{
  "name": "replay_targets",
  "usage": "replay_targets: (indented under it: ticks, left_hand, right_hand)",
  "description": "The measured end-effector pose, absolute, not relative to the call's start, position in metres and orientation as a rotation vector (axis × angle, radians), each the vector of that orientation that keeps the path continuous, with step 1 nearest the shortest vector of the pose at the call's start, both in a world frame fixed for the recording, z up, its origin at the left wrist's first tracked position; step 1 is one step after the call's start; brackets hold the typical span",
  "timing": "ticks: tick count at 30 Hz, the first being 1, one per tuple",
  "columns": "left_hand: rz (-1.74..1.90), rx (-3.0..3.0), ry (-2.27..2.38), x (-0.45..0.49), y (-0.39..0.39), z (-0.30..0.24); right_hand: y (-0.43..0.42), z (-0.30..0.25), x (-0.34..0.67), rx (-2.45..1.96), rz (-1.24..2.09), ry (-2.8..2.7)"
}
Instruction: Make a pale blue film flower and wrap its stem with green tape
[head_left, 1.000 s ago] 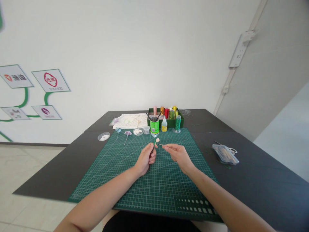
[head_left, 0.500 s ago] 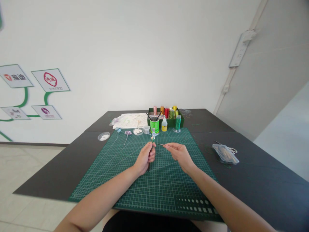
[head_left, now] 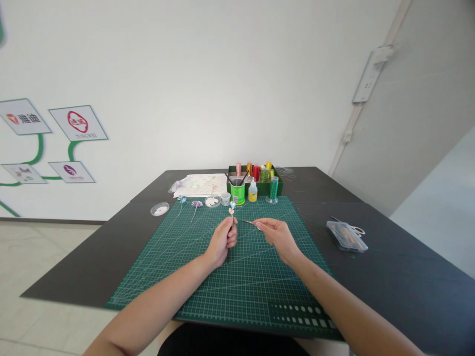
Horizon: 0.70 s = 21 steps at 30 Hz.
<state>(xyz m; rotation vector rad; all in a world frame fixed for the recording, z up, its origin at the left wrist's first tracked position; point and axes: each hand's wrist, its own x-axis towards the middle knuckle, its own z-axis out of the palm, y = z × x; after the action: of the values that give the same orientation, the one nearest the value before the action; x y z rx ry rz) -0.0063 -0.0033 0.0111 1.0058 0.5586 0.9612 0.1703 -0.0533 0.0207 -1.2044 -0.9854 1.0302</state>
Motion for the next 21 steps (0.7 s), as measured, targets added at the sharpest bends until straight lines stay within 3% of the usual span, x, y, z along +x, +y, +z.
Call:
replay_targets:
  ticks: [21]
  left_hand:
    - [0.971, 0.922, 0.529, -0.009, 0.002, 0.009]
  right_hand:
    - [-0.048, 0.016, 0.182, -1.261, 0.914, -1.016]
